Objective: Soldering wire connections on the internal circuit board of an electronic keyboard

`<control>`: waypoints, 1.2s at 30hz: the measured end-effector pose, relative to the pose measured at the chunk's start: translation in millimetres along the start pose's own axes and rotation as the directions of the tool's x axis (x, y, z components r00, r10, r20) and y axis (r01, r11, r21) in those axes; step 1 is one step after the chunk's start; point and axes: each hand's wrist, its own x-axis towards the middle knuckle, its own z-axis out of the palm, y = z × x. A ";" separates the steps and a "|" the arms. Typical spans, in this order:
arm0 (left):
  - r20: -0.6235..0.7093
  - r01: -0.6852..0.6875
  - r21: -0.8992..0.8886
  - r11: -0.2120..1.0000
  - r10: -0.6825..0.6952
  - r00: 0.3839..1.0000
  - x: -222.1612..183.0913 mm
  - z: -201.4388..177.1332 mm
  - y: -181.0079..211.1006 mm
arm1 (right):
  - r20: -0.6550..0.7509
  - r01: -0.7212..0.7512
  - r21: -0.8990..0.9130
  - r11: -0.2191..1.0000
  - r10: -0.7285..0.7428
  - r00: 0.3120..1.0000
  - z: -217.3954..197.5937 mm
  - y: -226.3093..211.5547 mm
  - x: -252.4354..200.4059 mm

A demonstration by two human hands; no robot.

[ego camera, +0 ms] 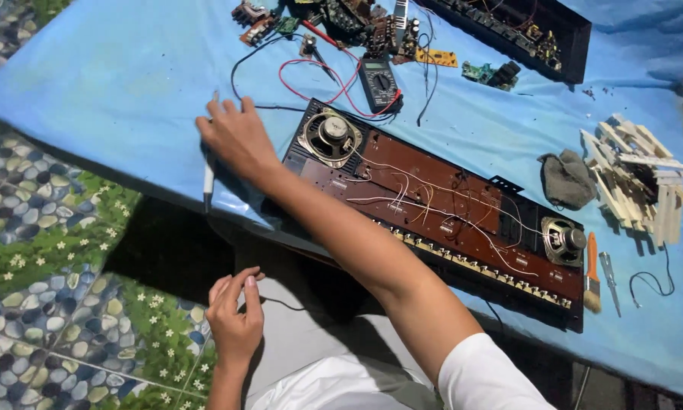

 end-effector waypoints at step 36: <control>-0.049 -0.366 -0.160 0.917 0.362 0.931 -10.4 13.0 13.3 | 0.102 -0.404 0.656 0.637 0.456 0.884 -256.6 49.0 -233.2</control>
